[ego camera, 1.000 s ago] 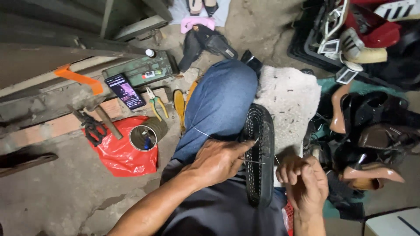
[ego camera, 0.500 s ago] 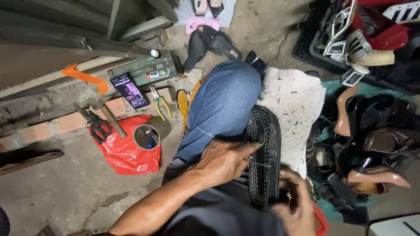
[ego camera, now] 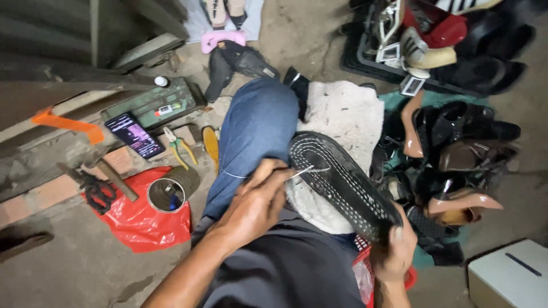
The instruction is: The person sits on the floor and sews a black sandal using a needle and white thread. They repeatedly push the needle through the sole and pull the thread to stitch the sandal while holding it on their lap.
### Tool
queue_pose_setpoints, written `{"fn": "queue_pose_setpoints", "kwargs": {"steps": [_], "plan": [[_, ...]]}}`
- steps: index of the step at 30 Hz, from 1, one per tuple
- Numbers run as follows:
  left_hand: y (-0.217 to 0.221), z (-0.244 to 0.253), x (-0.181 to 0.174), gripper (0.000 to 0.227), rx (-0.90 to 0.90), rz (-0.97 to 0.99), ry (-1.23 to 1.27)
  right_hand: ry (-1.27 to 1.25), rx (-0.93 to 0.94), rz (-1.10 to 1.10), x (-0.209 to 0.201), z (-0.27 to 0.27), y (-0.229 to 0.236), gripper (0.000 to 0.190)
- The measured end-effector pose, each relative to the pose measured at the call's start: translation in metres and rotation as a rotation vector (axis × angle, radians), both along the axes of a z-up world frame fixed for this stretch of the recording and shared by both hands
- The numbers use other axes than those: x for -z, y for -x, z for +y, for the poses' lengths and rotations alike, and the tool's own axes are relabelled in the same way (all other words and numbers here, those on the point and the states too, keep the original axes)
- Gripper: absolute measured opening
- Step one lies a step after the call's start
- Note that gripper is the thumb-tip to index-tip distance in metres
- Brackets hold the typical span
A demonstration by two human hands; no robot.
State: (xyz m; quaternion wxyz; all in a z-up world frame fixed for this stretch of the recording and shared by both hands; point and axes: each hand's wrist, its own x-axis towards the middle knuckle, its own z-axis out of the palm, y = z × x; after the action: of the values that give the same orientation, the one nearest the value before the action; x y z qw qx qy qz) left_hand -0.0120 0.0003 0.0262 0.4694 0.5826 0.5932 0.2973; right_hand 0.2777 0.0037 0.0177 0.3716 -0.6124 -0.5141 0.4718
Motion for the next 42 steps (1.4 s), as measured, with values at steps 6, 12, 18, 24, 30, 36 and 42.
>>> {"fn": "queue_pose_setpoints", "kwargs": {"steps": [6,12,18,24,30,36,42], "plan": [[0.012,-0.009,-0.001,0.047,-0.015,0.145,-0.156,-0.941,-0.301,-0.603,0.067,0.01,-0.056,0.056],[0.003,-0.006,-0.006,0.057,0.115,0.211,0.216,-0.003,0.157,0.066,0.017,0.032,-0.004,0.059],[-0.009,0.001,0.001,0.055,0.191,0.117,0.052,-0.13,-0.132,-0.218,0.0,0.041,0.002,0.059],[-0.014,0.004,0.002,0.061,0.184,0.13,0.059,-0.056,-0.103,-0.002,0.0,0.039,0.004,0.028],[-0.015,0.006,0.002,0.062,0.161,0.158,0.057,-0.035,-0.086,-0.018,0.003,0.037,0.0,0.028],[-0.014,0.011,-0.003,0.059,0.168,0.163,0.051,-0.018,-0.051,-0.089,0.0,0.034,-0.001,0.031],[-0.014,0.017,-0.006,0.061,0.165,0.179,0.024,-0.035,-0.081,-0.164,-0.006,0.035,0.001,0.042]]}}
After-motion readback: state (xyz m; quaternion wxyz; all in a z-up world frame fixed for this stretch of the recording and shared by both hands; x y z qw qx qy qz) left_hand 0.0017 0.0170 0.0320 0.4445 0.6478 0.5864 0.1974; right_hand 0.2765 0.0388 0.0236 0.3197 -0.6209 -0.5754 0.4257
